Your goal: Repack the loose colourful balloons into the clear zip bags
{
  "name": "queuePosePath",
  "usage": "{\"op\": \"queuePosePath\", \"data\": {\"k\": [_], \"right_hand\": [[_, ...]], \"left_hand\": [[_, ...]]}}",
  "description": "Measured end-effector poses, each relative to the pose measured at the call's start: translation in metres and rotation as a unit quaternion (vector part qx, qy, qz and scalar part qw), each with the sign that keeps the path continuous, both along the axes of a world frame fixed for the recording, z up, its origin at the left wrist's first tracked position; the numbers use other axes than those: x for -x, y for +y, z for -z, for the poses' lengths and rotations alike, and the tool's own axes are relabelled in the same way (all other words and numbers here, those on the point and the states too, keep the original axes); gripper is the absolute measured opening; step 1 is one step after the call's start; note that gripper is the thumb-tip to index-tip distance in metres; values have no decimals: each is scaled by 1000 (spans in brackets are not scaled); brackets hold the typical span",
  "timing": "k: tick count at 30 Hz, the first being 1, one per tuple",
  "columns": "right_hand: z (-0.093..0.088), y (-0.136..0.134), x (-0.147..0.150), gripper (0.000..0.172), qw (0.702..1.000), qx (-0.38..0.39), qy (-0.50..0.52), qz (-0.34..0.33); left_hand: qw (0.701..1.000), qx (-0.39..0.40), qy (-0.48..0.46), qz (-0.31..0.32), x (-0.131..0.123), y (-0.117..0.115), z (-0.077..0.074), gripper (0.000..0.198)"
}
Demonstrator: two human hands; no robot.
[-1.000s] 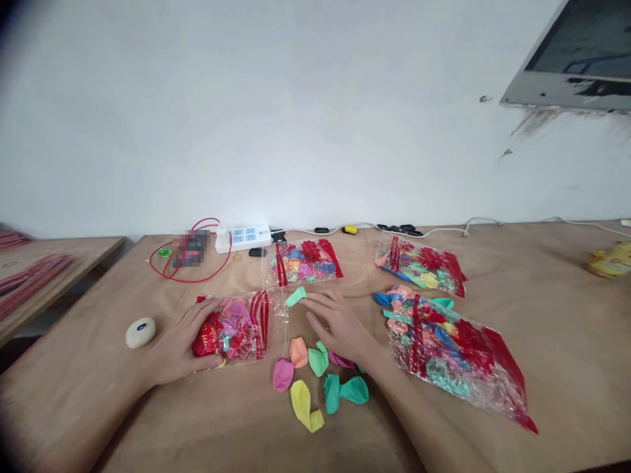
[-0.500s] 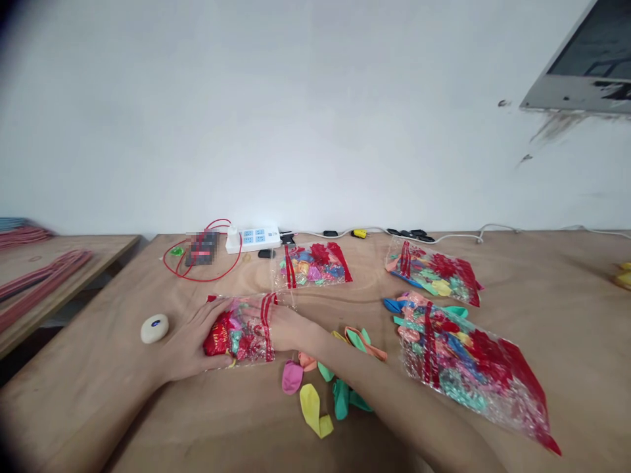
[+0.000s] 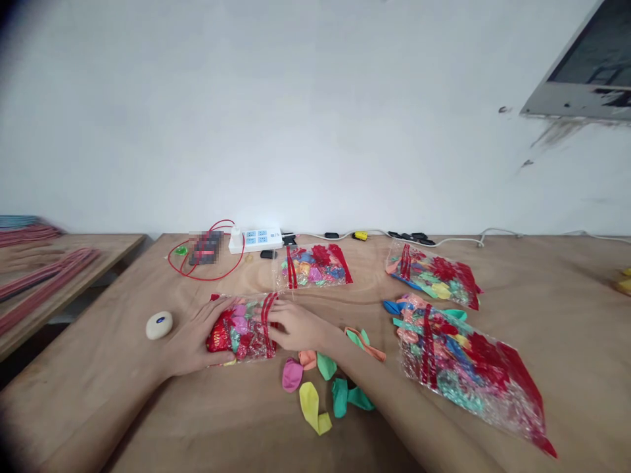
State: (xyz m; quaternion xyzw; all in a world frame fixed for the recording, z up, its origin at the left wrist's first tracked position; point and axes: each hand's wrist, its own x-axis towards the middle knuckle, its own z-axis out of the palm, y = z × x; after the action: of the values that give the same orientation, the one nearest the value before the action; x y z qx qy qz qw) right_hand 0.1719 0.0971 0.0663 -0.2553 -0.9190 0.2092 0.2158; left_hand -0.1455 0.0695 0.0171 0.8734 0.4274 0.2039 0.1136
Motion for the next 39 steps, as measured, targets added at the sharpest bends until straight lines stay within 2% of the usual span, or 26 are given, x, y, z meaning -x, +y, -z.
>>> {"op": "queuePosePath", "data": {"k": [2,6,10,14,18,22,24,28,32,36,39], "right_hand": [[-1,-8,-26,29,997,49,45,29],[7,-24,-71,27,981,90,98,139],[10,-34,-95,22,976,126,71,164],[8,-40,-98,15,983,130,18,130],[13,-45,-92,10,984,95,-19,149],[21,-44,-90,7,982,94,25,159],[24,-40,-93,9,972,119,71,191],[31,-29,-103,19,932,171,132,291],[36,-17,-118,24,916,127,84,372],[27,-15,-130,36,905,61,-6,422],[9,-22,-136,34,924,105,-11,367]], "left_hand": [[1000,-1,-2,1,-1,0,-2,109],[1000,1,-3,-1,-1,0,-3,107],[1000,-1,0,-4,0,0,-1,110],[1000,-2,1,-8,1,1,2,111],[1000,1,5,-8,2,1,3,112],[1000,6,9,-12,2,0,2,109],[1000,5,13,-13,2,0,2,109],[1000,5,12,-2,2,1,2,109],[1000,14,9,-4,2,1,2,108],[1000,11,10,-5,2,1,3,107],[1000,4,6,-3,3,1,4,108]]}}
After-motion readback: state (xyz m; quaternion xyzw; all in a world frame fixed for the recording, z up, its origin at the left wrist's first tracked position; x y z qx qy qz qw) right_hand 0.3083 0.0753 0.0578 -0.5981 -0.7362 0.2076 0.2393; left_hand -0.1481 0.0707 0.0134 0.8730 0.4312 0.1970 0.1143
